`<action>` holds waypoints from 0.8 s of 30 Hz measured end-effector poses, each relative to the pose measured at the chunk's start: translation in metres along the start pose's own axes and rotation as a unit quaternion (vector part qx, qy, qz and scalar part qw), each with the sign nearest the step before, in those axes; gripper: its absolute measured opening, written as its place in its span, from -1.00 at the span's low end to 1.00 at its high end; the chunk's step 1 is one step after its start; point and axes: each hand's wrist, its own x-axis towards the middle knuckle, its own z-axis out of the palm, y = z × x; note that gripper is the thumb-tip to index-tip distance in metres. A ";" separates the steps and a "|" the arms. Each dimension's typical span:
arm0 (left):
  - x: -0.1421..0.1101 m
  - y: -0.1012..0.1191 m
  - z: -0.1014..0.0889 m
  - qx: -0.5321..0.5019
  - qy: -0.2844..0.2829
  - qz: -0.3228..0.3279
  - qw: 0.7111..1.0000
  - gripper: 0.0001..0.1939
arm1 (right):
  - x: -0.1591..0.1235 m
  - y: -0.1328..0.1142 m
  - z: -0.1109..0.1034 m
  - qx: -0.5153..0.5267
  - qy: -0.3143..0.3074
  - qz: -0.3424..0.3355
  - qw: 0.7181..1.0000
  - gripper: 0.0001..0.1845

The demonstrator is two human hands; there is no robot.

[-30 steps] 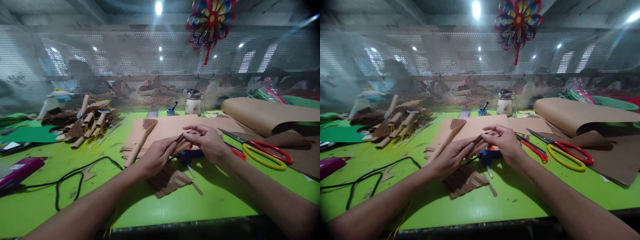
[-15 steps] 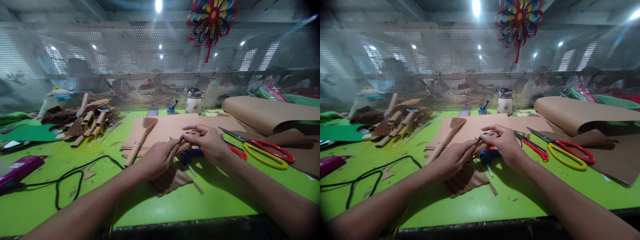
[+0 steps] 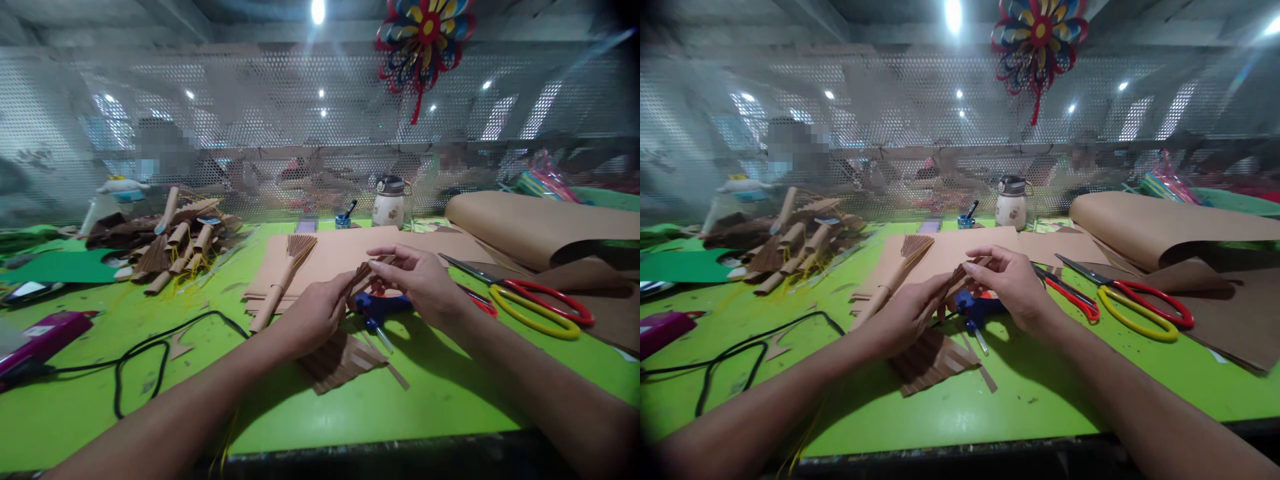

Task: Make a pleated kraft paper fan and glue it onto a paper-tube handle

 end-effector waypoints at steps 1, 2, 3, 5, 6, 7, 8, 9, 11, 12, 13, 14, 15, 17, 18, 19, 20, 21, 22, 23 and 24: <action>0.000 -0.001 0.000 -0.004 0.007 -0.002 1.000 -0.54 | 0.000 -0.001 0.000 -0.002 0.007 -0.005 1.000 -0.61; 0.001 -0.002 -0.001 -0.004 0.012 -0.005 1.000 -0.55 | 0.001 -0.001 0.000 -0.004 0.017 -0.009 1.000 -0.61; 0.001 -0.002 -0.001 0.001 0.017 -0.008 1.000 -0.57 | 0.001 -0.002 0.000 -0.005 0.025 -0.014 1.000 -0.60; 0.001 -0.002 -0.001 0.015 0.020 -0.011 1.000 -0.62 | 0.001 -0.002 0.001 -0.011 0.034 -0.027 0.999 -0.60; 0.001 -0.002 -0.001 0.022 0.020 -0.009 1.000 -0.63 | 0.001 -0.001 0.001 -0.015 0.034 -0.037 0.999 -0.61; 0.001 -0.001 -0.001 0.026 0.018 -0.006 0.999 -0.63 | 0.001 -0.001 0.001 -0.020 0.032 -0.046 0.998 -0.62; 0.001 0.000 -0.001 0.030 0.019 -0.002 0.999 -0.63 | 0.001 0.000 0.002 -0.023 0.032 -0.053 0.998 -0.63; 0.000 0.001 -0.001 0.033 0.021 0.001 0.999 -0.62 | 0.001 0.000 0.002 -0.024 0.033 -0.057 0.998 -0.65; 0.000 0.004 -0.001 0.037 0.024 0.003 0.999 -0.61 | 0.001 0.001 0.003 -0.021 0.037 -0.062 0.997 -0.67; -0.001 0.006 -0.001 0.039 0.027 0.003 0.999 -0.60 | 0.001 0.001 0.003 -0.019 0.040 -0.063 0.997 -0.68; -0.001 0.007 0.000 0.041 0.032 0.002 0.999 -0.59 | 0.001 0.001 0.003 -0.018 0.042 -0.064 0.997 -0.69; -0.001 0.008 0.001 0.043 0.037 0.002 0.998 -0.57 | 0.001 0.000 0.003 -0.017 0.045 -0.065 0.997 -0.69; 0.000 0.008 0.001 0.045 0.041 0.002 0.998 -0.56 | 0.001 0.000 0.003 -0.017 0.049 -0.064 0.997 -0.70; 0.000 0.007 0.003 0.047 0.047 0.000 0.998 -0.55 | 0.001 0.000 0.001 -0.011 0.052 -0.057 0.997 -0.68; 0.000 0.006 0.004 0.046 0.047 -0.001 0.998 -0.55 | 0.002 0.000 0.001 -0.005 0.050 -0.049 0.998 -0.67; 0.000 0.005 0.004 0.045 0.046 -0.003 0.998 -0.56 | 0.002 0.000 0.001 0.002 0.045 -0.040 0.998 -0.65; 0.000 0.005 0.005 0.046 0.046 -0.004 0.998 -0.55 | 0.001 0.001 0.001 0.010 0.041 -0.030 0.999 -0.62; 0.000 0.005 0.005 0.046 0.046 -0.004 0.998 -0.55 | 0.001 0.001 0.001 0.015 0.036 -0.019 0.999 -0.60; 0.000 0.004 0.005 0.044 0.045 -0.003 0.998 -0.54 | 0.001 0.001 0.002 0.018 0.033 -0.007 0.999 -0.57; 0.000 0.004 0.005 0.041 0.045 0.000 0.998 -0.55 | 0.000 0.001 0.003 0.017 0.031 0.007 0.999 -0.55; 0.000 0.004 0.005 0.037 0.044 0.003 0.998 -0.56 | -0.001 0.000 0.004 0.015 0.028 0.022 0.999 -0.52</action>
